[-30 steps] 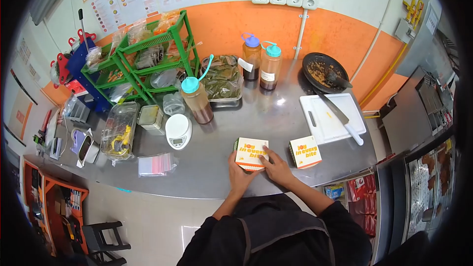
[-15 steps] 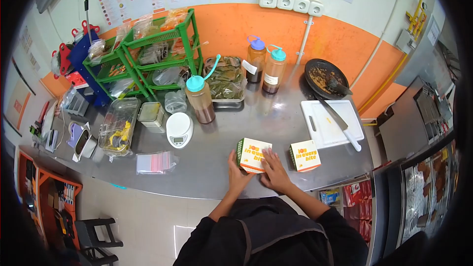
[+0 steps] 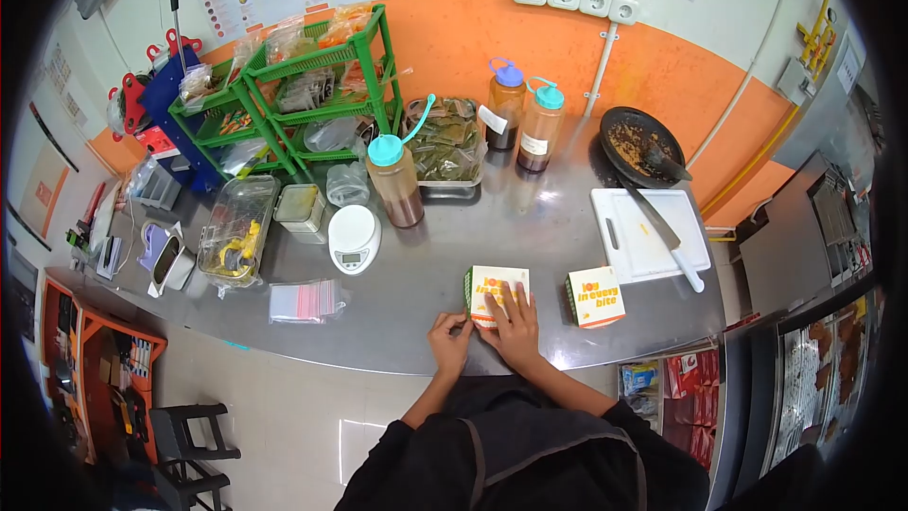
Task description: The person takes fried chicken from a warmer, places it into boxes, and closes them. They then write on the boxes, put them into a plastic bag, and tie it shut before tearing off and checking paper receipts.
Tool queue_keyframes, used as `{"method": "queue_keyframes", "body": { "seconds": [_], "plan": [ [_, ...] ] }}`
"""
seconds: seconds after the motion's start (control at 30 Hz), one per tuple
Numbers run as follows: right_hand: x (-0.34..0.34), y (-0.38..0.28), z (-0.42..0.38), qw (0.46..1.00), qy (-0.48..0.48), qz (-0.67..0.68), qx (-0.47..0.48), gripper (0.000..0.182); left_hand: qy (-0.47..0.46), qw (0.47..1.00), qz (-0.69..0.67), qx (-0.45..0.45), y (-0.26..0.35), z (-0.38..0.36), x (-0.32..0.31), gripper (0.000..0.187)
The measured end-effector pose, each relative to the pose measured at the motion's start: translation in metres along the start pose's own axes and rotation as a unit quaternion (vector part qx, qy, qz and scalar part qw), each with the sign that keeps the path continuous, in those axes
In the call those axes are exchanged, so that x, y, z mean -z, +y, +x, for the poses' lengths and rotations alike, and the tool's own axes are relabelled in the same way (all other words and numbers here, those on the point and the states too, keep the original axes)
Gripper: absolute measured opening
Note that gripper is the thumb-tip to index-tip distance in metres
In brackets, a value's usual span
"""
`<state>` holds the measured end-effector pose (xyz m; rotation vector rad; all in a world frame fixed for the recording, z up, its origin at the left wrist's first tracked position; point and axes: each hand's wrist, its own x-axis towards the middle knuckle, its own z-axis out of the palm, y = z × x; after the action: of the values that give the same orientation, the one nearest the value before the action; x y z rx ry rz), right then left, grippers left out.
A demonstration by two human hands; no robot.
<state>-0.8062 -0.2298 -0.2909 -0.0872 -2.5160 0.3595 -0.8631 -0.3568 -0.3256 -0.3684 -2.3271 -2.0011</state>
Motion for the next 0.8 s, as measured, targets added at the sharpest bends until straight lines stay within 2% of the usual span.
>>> {"method": "queue_keyframes", "body": {
  "seconds": [0.1, 0.2, 0.3, 0.37, 0.4, 0.47, 0.57, 0.7, 0.77, 0.8],
  "plan": [
    [-0.002, -0.003, 0.003, 1.000, 0.015, -0.013, -0.002, 0.062, 0.016, 1.000, -0.002, -0.013, -0.008, -0.001, -0.005, 0.009],
    [-0.002, -0.004, 0.002, 1.000, 0.024, -0.019, -0.003, 0.060, 0.022, 0.998, -0.055, 0.031, -0.009, -0.001, -0.005, 0.008],
    [0.001, -0.006, 0.003, 1.000, 0.014, -0.012, -0.007, 0.061, -0.009, 0.998, -0.045, 0.044, -0.004, 0.003, 0.005, 0.007],
    [0.009, -0.010, 0.005, 1.000, 0.001, -0.008, -0.009, 0.061, -0.083, 0.991, -0.081, 0.067, 0.001, 0.006, 0.017, 0.006],
    [0.017, -0.012, 0.007, 1.000, -0.021, 0.004, -0.006, 0.061, -0.083, 0.991, -0.079, 0.068, 0.001, 0.009, 0.020, 0.006],
    [0.021, -0.012, 0.006, 0.999, -0.043, 0.017, -0.003, 0.061, -0.127, 0.968, -0.133, 0.172, -0.001, 0.012, 0.022, 0.009],
    [0.018, -0.006, 0.005, 0.998, -0.066, 0.009, 0.017, 0.058, -0.101, 0.976, -0.130, 0.145, -0.003, 0.007, 0.017, 0.011],
    [0.018, -0.004, 0.003, 0.996, -0.082, -0.002, 0.029, 0.050, -0.122, 0.975, -0.107, 0.154, -0.001, 0.017, 0.032, 0.013],
    [0.017, 0.000, 0.003, 0.995, -0.091, 0.001, 0.036, 0.048, -0.309, 0.922, -0.044, 0.229, 0.016, 0.036, 0.053, 0.032],
    [0.013, 0.004, 0.001, 0.994, -0.098, 0.000, 0.046, 0.049, -0.311, 0.921, -0.043, 0.229, 0.031, 0.042, 0.053, 0.032]
  ]
}}
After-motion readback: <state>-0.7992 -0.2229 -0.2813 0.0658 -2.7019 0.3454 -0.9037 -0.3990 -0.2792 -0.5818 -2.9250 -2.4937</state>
